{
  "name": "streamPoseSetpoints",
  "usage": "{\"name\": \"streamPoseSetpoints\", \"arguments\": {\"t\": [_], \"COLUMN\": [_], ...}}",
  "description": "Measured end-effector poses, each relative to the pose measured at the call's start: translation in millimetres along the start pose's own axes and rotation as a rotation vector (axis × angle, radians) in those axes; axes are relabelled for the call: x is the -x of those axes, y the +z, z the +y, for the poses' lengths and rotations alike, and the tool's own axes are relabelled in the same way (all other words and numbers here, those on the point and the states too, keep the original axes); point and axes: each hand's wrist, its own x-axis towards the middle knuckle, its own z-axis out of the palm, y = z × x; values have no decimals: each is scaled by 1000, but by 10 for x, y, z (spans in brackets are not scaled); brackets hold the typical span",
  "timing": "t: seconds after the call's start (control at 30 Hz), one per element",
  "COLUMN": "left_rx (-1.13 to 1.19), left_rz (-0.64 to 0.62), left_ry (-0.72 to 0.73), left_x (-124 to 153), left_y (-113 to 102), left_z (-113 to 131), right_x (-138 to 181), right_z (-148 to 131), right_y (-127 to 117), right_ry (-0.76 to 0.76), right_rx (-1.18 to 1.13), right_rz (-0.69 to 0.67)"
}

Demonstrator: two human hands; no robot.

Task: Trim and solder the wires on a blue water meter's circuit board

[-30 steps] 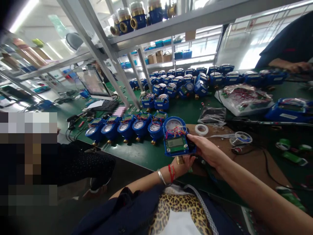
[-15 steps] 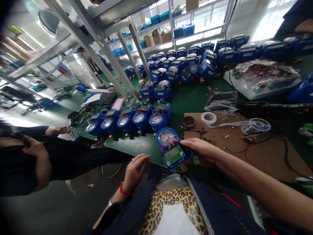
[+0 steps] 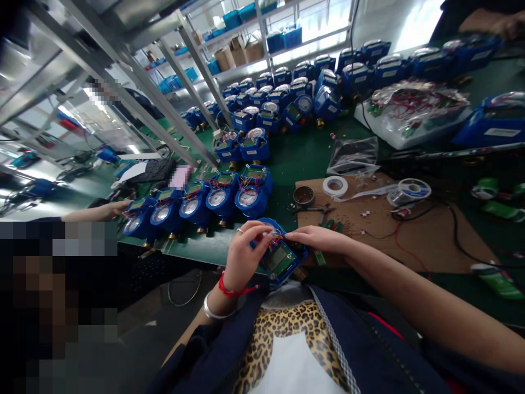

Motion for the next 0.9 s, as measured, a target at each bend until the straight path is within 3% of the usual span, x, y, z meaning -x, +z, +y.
{"name": "streamPoseSetpoints", "arguments": {"t": [0.2, 0.27, 0.37, 0.47, 0.53, 0.63, 0.83, 0.9], "left_rx": [74, 99, 128, 150, 163, 172, 161, 157], "left_rz": [-70, -79, -73, -54, -46, -43, -42, -35], "left_ry": [-76, -96, -122, -139, -149, -154, -138, -134], "left_x": [-57, -57, -61, -70, -74, -67, -54, -60], "left_y": [22, 23, 38, 55, 62, 67, 74, 73], "left_z": [-7, -17, -19, -10, -6, -13, -18, -10], "right_x": [-7, 4, 64, 135, 148, 100, 100, 173], "right_z": [13, 18, -44, -188, -287, -374, -480, -512], "right_y": [-1, 30, 99, 159, 186, 213, 190, 95], "right_ry": [-39, -85, -203, -439, -586, -683, -732, -690], "right_rx": [38, 69, 134, 228, 302, 358, 384, 373], "right_rz": [27, 96, 413, 689, 705, 678, 641, 709]}}
